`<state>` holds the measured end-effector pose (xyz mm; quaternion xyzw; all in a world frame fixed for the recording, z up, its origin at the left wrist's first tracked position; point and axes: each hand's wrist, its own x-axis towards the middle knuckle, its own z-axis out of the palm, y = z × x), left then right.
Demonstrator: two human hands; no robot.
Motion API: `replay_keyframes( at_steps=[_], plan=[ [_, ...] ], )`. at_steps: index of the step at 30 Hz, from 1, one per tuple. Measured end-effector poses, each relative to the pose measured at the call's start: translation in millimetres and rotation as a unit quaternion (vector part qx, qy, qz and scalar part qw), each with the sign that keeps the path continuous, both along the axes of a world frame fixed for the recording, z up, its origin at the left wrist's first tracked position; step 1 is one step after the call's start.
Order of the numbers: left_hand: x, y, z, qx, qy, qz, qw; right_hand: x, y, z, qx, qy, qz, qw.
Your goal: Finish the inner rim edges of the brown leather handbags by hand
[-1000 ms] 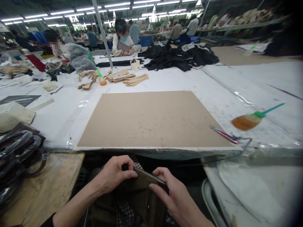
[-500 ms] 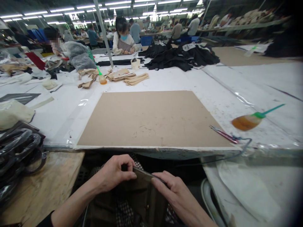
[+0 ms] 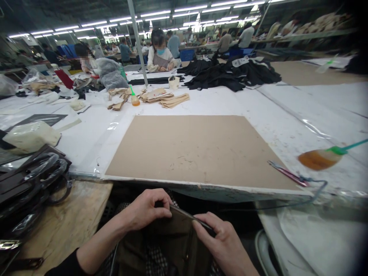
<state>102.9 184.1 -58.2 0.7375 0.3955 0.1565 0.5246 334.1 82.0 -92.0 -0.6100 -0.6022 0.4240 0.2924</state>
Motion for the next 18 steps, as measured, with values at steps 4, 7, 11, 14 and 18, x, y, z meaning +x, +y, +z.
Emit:
replay_keyframes(
  at_steps=[4,7,11,14,18],
  plan=[
    [0.1,-2.6,1.1,0.011,0.011,0.025,1.0,-1.0,-0.8,2.4,-0.007,0.002,-0.001,1.0],
    [1.1,-4.4,-0.1,0.012,0.019,0.049,0.999,-1.9,-1.7,2.2,-0.006,0.002,-0.002,1.0],
    [1.2,-4.9,-2.6,0.016,0.032,0.059,0.998,-2.2,-2.3,0.4,-0.003,0.0,0.002,1.0],
    [1.1,-5.3,-5.1,0.031,0.048,0.054,0.997,-3.5,-2.3,1.3,-0.001,0.0,0.002,1.0],
    [2.4,-8.9,-5.5,0.049,0.068,0.051,0.995,-0.9,-1.5,7.4,-0.01,0.01,0.014,1.0]
  ],
)
